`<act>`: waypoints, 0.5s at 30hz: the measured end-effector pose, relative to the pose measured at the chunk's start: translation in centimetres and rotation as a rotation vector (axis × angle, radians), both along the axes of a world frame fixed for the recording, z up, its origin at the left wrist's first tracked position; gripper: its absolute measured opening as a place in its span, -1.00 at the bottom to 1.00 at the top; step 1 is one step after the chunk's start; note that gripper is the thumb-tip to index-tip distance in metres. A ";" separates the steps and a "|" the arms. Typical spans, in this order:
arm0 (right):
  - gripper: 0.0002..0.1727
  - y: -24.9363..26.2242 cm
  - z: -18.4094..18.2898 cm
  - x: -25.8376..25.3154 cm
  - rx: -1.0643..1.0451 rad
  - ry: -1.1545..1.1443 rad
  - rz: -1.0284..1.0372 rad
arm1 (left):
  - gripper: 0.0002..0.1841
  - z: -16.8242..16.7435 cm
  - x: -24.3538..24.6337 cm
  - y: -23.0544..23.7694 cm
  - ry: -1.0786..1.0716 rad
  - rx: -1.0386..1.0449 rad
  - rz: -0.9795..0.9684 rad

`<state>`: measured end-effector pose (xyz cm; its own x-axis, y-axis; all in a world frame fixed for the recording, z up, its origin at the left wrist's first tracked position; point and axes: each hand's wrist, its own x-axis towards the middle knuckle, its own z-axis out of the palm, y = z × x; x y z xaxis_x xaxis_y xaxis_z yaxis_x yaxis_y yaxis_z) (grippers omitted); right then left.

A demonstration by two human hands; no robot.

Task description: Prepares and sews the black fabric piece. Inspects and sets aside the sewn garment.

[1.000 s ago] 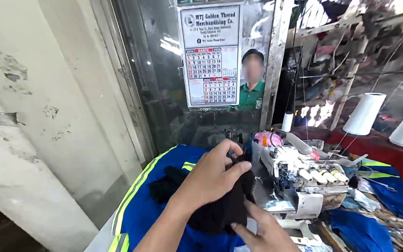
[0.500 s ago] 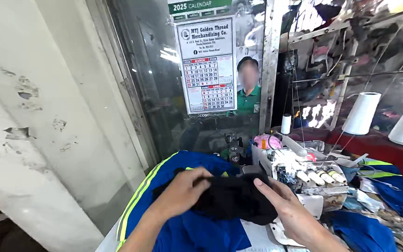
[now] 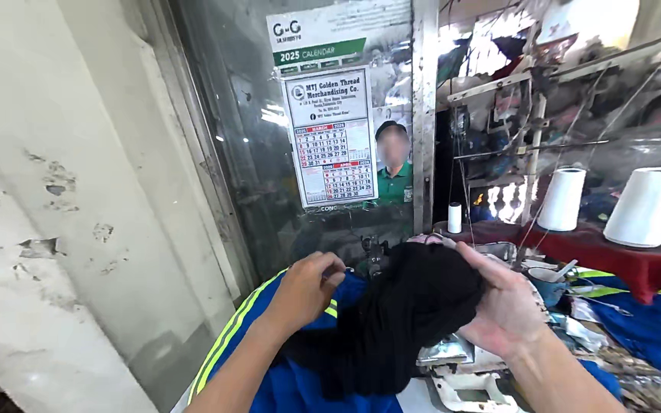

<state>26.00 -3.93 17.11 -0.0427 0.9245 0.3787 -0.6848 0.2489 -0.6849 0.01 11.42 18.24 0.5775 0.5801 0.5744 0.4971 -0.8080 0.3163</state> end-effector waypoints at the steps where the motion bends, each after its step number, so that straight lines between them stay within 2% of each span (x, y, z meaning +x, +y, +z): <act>1: -0.47 0.2 -0.1 0.0 -0.007 -0.009 0.014 | -0.85 0.5 0.2 -1.4 -0.131 -0.105 -0.075; 3: -0.46 0.8 -0.3 -0.4 -0.002 -0.061 0.015 | -0.71 1.6 1.1 -4.6 -0.279 -0.296 -0.252; 4: -0.47 1.0 -0.2 -0.8 0.006 -0.093 0.003 | -0.65 2.0 1.5 -5.9 -0.223 -0.320 -0.299; 6: -0.48 1.1 0.3 -1.2 0.025 -0.149 -0.072 | -0.64 2.7 1.9 -7.0 -0.030 -0.231 -0.292; 8: -0.46 0.6 1.0 -0.8 0.027 -0.128 -0.204 | -0.76 4.4 1.0 -7.2 -0.023 -0.097 -0.270; 10: -0.46 -0.3 1.9 0.2 -0.019 -0.032 -0.362 | -0.89 6.3 -0.9 -7.3 -0.152 -0.027 -0.271; 12: -0.45 -1.1 2.7 1.4 -0.055 0.055 -0.446 | -0.95 7.4 -2.3 -7.5 -0.366 -0.089 -0.240; 15: -0.48 -2.1 4.3 2.1 -0.033 0.159 -0.434 | -0.80 8.1 -1.9 -7.8 -0.777 -0.295 -0.174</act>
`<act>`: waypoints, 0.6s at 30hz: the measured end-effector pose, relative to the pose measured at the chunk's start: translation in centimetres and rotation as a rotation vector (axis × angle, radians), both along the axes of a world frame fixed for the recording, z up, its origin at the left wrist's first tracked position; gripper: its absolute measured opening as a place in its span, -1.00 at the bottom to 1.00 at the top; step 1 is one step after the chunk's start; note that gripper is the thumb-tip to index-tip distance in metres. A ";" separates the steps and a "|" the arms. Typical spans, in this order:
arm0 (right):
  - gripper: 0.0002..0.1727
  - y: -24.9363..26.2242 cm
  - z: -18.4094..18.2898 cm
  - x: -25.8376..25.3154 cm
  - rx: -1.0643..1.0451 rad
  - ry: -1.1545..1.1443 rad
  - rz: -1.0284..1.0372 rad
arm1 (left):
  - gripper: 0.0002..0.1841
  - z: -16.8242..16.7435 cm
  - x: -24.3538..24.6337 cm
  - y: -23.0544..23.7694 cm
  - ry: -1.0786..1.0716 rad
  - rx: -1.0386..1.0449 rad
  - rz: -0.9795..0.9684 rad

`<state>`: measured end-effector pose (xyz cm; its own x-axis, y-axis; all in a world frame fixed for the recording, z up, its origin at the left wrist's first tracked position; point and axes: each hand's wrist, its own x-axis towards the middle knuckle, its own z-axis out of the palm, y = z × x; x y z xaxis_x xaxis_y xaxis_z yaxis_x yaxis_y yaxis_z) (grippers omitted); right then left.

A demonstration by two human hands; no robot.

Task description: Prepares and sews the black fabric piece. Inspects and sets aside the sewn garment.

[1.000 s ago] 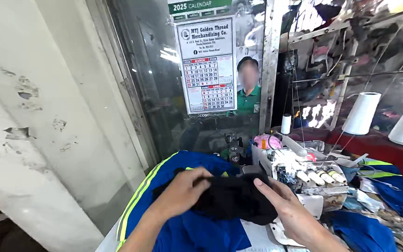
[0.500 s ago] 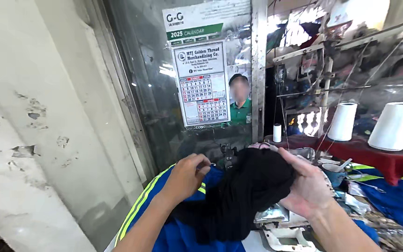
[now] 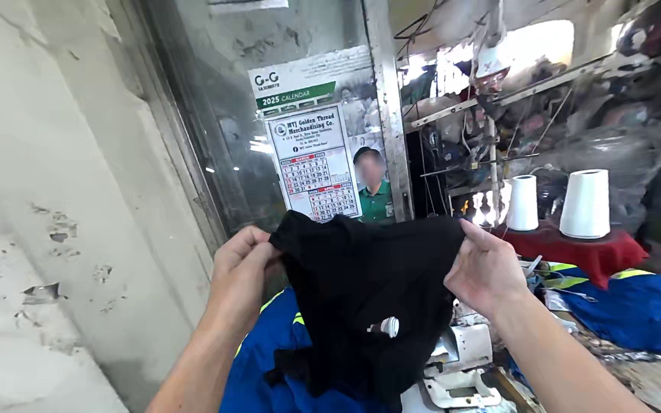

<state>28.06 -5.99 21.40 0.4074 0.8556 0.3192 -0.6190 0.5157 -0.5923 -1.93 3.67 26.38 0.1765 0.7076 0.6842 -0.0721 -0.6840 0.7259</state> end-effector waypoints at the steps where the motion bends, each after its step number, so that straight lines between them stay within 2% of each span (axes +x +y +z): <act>1: -0.48 0.0 0.8 -0.2 0.021 0.013 0.000 | -0.78 0.3 0.2 -0.1 -0.092 -0.045 0.002; 4: -0.43 -0.4 3.0 -1.4 -0.003 -0.115 -0.023 | -0.82 1.7 0.0 -0.1 -0.223 -0.119 0.032; 6: -0.42 -0.9 3.9 -2.3 -0.082 -0.280 -0.021 | -0.84 2.3 0.2 -1.6 -0.140 -0.061 0.051; 8: -0.39 -1.0 4.4 -2.9 -0.081 -0.383 0.030 | -0.69 2.0 1.1 -3.8 0.100 0.084 -0.014; 9: -0.38 -0.5 4.2 -2.7 -0.016 -0.424 0.079 | -0.57 1.7 1.6 -4.8 0.279 0.145 -0.068; 10: -0.37 0.7 3.5 -1.9 0.116 -0.492 0.160 | -0.46 1.4 2.0 -5.3 0.476 0.189 -0.113; 11: -0.32 2.7 2.5 -0.3 0.309 -0.600 0.288 | -0.44 1.3 2.4 -5.3 0.667 0.213 -0.151; 12: -0.29 3.6 2.4 0.2 0.419 -0.673 0.341 | -0.56 1.7 2.6 -4.9 0.800 0.226 -0.167; 13: -0.32 2.4 3.2 -0.5 0.391 -0.669 0.301 | -0.73 2.5 2.6 -4.6 0.860 0.248 -0.144; 15: -0.39 -2.1 5.7 -2.8 0.156 -0.675 0.087 | -0.85 5.3 1.1 -3.8 0.790 0.282 -0.043; 17: -0.41 -3.1 5.7 -2.1 0.080 -0.926 -0.118 | -0.88 8.5 -1.2 -3.3 0.567 0.215 0.028; 18: -0.42 -2.8 5.1 -1.1 0.079 -1.147 -0.228 | -0.90 9.9 -2.3 -3.3 0.464 0.191 0.063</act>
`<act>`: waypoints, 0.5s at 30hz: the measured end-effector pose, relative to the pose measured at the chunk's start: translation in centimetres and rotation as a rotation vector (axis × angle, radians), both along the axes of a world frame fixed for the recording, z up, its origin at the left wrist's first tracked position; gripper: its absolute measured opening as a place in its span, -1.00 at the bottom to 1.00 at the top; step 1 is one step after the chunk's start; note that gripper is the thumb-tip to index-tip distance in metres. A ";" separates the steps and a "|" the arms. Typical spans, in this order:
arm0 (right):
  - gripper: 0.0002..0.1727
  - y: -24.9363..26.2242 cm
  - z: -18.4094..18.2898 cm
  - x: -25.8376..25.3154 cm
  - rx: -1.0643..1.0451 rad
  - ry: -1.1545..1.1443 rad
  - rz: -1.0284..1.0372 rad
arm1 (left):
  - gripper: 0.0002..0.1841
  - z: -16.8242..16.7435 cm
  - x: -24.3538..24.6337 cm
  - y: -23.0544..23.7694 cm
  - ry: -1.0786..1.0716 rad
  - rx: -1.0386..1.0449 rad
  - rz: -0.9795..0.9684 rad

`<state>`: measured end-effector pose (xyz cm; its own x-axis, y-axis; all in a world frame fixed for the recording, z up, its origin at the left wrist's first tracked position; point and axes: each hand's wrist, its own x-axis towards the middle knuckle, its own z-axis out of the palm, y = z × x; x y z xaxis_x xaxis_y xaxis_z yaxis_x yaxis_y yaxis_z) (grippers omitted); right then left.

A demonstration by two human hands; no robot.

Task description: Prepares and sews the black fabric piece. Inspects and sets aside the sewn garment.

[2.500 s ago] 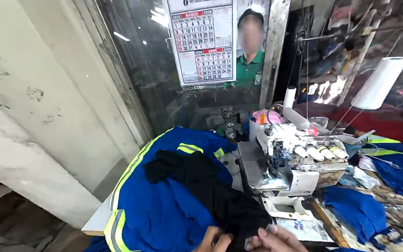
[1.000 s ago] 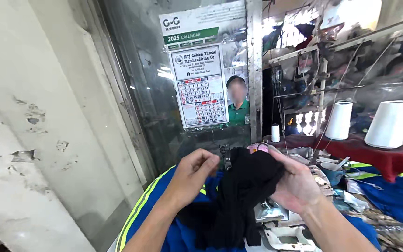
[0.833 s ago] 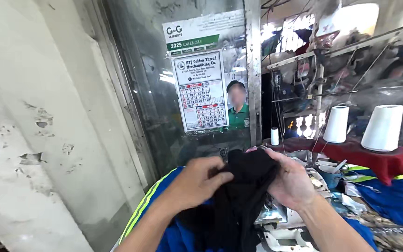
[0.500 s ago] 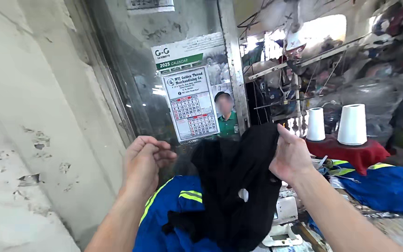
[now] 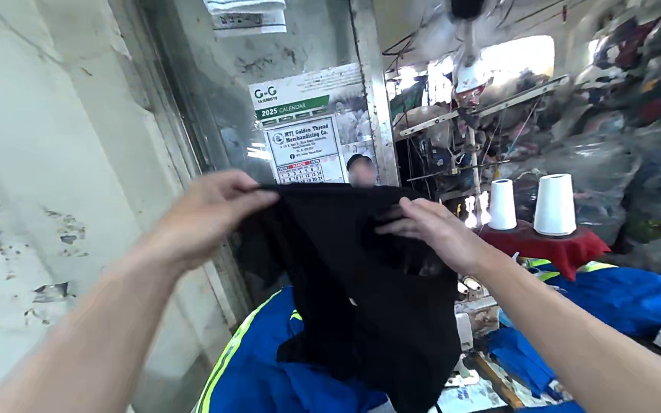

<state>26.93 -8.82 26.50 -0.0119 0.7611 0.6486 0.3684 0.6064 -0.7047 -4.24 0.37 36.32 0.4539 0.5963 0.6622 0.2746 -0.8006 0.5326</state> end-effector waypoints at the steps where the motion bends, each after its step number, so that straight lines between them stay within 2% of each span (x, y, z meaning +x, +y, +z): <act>1: -0.44 0.4 -0.8 1.1 0.063 -0.256 -0.105 | -0.90 1.3 -1.0 -0.1 -0.068 0.018 0.047; 3: -0.52 1.2 -2.6 3.1 0.240 -0.672 -0.280 | -0.83 3.5 -2.8 0.0 -0.086 0.134 0.209; 5: -0.45 0.7 -3.0 4.0 0.339 -0.844 -0.326 | -0.76 4.6 -4.5 0.7 -0.033 0.265 0.382; 9: -0.65 -1.3 -0.6 3.2 0.456 -0.869 -0.334 | -0.74 4.2 -6.1 1.1 -0.002 0.323 0.468; 13: -0.71 -1.2 0.2 3.7 0.529 -0.959 -0.373 | -0.64 4.4 -7.5 1.3 -0.041 0.332 0.527; 15: -0.74 -1.2 0.5 3.8 0.542 -0.980 -0.363 | -0.65 4.8 -8.1 1.2 -0.025 0.337 0.536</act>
